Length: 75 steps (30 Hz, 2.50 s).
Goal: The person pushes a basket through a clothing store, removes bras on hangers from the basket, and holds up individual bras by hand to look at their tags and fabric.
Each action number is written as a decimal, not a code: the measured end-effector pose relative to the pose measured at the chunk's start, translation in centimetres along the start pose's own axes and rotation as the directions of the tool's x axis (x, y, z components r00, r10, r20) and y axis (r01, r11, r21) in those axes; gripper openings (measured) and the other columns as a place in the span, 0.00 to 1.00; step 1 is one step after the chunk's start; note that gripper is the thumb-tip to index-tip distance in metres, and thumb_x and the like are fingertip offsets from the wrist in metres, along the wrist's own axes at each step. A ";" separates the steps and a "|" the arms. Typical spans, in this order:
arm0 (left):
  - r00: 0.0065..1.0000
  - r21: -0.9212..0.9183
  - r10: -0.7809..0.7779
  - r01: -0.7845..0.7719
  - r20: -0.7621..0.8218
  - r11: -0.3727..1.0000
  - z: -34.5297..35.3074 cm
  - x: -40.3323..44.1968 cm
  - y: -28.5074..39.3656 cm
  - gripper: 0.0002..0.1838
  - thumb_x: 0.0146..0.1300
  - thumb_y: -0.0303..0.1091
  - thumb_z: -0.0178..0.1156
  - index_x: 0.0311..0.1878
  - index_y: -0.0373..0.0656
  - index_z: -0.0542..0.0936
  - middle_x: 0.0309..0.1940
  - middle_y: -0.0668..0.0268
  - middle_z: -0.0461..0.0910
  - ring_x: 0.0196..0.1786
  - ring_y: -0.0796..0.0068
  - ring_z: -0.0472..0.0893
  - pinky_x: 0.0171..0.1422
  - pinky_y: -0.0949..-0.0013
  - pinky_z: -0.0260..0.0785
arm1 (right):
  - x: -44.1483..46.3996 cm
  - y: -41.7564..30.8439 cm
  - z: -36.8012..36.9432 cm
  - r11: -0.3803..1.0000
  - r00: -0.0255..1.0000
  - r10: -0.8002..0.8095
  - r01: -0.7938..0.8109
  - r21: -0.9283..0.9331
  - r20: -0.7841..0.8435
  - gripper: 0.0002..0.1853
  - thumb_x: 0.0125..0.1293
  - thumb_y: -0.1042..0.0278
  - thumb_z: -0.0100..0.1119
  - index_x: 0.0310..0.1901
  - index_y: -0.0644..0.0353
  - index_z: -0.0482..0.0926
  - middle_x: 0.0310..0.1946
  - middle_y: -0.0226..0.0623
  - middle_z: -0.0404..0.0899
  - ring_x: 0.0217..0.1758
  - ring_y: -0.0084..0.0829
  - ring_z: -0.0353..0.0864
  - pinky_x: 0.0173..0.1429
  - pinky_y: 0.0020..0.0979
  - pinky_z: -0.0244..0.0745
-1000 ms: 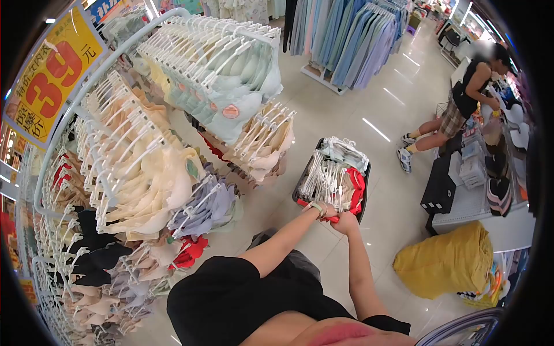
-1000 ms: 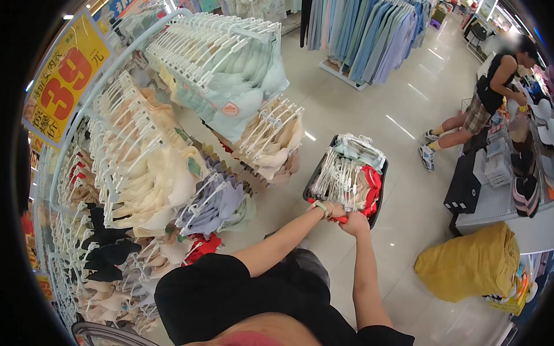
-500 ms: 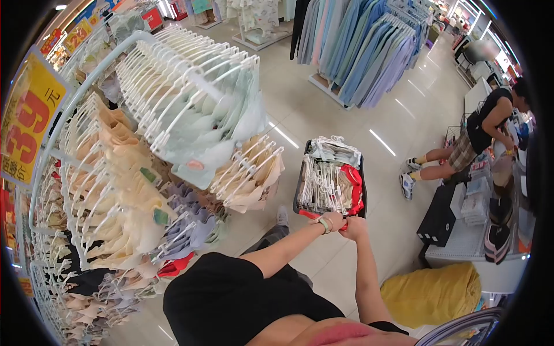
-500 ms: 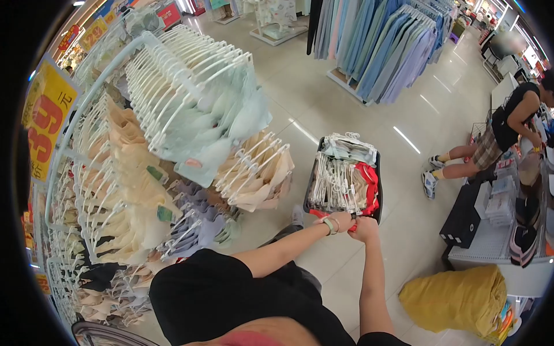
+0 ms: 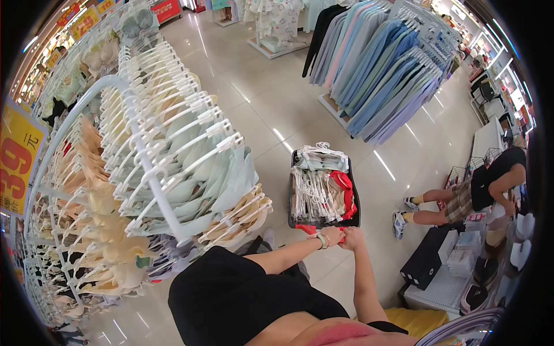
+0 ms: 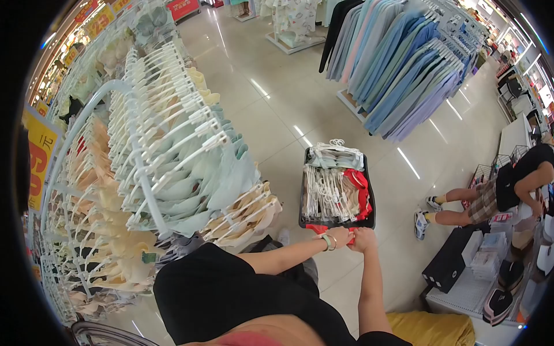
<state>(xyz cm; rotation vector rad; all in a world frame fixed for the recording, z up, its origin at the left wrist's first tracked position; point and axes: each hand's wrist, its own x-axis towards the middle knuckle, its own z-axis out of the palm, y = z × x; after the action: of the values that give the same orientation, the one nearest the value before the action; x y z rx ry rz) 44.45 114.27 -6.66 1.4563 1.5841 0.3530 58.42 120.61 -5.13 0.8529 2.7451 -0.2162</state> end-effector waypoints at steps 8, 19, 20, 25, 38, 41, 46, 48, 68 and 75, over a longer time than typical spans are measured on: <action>0.992 -0.040 -0.050 0.046 -0.116 0.998 -8.6 -1.1 4.3 0.24 0.63 0.48 0.42 0.30 0.38 0.81 0.30 0.48 0.79 0.35 0.49 0.80 0.42 0.53 0.71 | 4.4 0.8 -10.1 0.993 0.993 -0.118 0.118 -0.002 -0.020 0.21 0.35 0.47 0.65 0.23 0.57 0.76 0.23 0.38 0.77 0.31 0.39 0.78 0.39 0.36 0.74; 0.930 -0.115 -0.191 0.163 -0.314 0.980 -16.2 8.8 6.6 0.27 0.62 0.52 0.43 0.29 0.35 0.81 0.28 0.48 0.79 0.34 0.50 0.80 0.40 0.54 0.72 | 16.7 10.0 -16.0 0.914 0.915 -0.402 0.402 -0.047 0.024 0.21 0.36 0.47 0.65 0.24 0.57 0.75 0.24 0.38 0.77 0.31 0.38 0.79 0.38 0.36 0.74; 0.918 -0.128 -0.226 0.194 -0.325 0.973 -16.7 9.7 6.2 0.28 0.61 0.52 0.44 0.28 0.35 0.81 0.27 0.47 0.79 0.33 0.50 0.80 0.40 0.54 0.72 | 18.0 10.5 -16.2 0.907 0.909 -0.417 0.417 -0.050 0.025 0.21 0.36 0.47 0.65 0.24 0.57 0.75 0.24 0.38 0.77 0.31 0.38 0.79 0.38 0.36 0.74; 0.890 -0.192 -0.264 0.205 -0.372 0.960 -21.5 13.2 5.5 0.29 0.59 0.55 0.44 0.29 0.36 0.81 0.27 0.48 0.79 0.33 0.51 0.80 0.40 0.55 0.72 | 25.4 13.3 -17.7 0.844 0.846 -0.532 0.533 -0.066 0.036 0.21 0.37 0.47 0.64 0.25 0.57 0.75 0.24 0.38 0.78 0.31 0.37 0.79 0.38 0.35 0.74; 0.687 -0.197 -0.358 0.304 -0.633 0.932 -33.7 20.6 -2.6 0.27 0.53 0.54 0.49 0.25 0.36 0.80 0.25 0.46 0.78 0.32 0.49 0.79 0.42 0.55 0.71 | 45.4 11.8 -21.8 0.772 0.778 -0.628 0.622 -0.130 -0.011 0.17 0.34 0.52 0.63 0.22 0.55 0.74 0.23 0.36 0.77 0.31 0.38 0.78 0.37 0.36 0.73; 0.641 -0.289 -0.425 0.311 -0.639 0.905 -36.6 21.5 -4.8 0.25 0.54 0.51 0.48 0.26 0.36 0.81 0.26 0.45 0.78 0.33 0.49 0.79 0.42 0.55 0.70 | 47.2 9.8 -24.0 0.827 0.823 -0.563 0.561 -0.048 -0.074 0.15 0.35 0.56 0.64 0.24 0.55 0.75 0.25 0.35 0.77 0.37 0.38 0.77 0.43 0.39 0.70; 0.580 -0.276 -0.418 0.320 -0.699 0.906 -40.6 21.8 -8.7 0.21 0.56 0.46 0.47 0.25 0.37 0.80 0.25 0.46 0.78 0.32 0.47 0.78 0.41 0.53 0.70 | 48.4 6.7 -23.0 0.711 0.718 -0.349 0.621 0.328 -0.603 0.14 0.41 0.74 0.65 0.33 0.60 0.75 0.37 0.38 0.76 0.41 0.35 0.76 0.50 0.38 0.69; 0.607 -0.252 -0.416 0.339 -0.678 0.906 -42.4 20.9 -8.6 0.21 0.56 0.46 0.47 0.25 0.37 0.80 0.26 0.47 0.78 0.32 0.47 0.78 0.41 0.53 0.70 | 45.6 4.6 -25.3 0.562 0.910 -0.155 0.401 0.723 -0.384 0.13 0.46 0.74 0.64 0.36 0.62 0.75 0.37 0.36 0.76 0.39 0.30 0.77 0.46 0.32 0.70; 0.412 -0.310 -0.559 0.531 -0.720 0.789 -58.0 18.3 -17.8 0.37 0.50 0.70 0.47 0.27 0.39 0.82 0.24 0.51 0.80 0.31 0.54 0.81 0.36 0.57 0.73 | 39.4 -18.7 -63.9 -0.855 -0.017 -0.301 -0.438 0.278 -0.953 0.14 0.53 0.81 0.59 0.40 0.77 0.68 0.32 0.48 0.73 0.21 0.33 0.75 0.23 0.26 0.68; 0.396 -0.353 -0.615 0.559 -0.682 0.750 -59.4 18.2 -18.2 0.38 0.50 0.71 0.47 0.29 0.39 0.82 0.27 0.53 0.80 0.33 0.55 0.81 0.39 0.58 0.73 | 41.3 -17.7 -67.2 -0.604 -0.187 -0.548 -0.586 0.540 -0.815 0.06 0.53 0.85 0.54 0.33 0.78 0.70 0.25 0.46 0.72 0.19 0.31 0.73 0.19 0.23 0.64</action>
<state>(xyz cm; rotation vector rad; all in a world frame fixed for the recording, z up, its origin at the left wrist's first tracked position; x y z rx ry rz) -10.15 147.39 3.83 0.5403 2.6407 0.6453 2.00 142.77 48.35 -1.5473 0.1843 -2.2909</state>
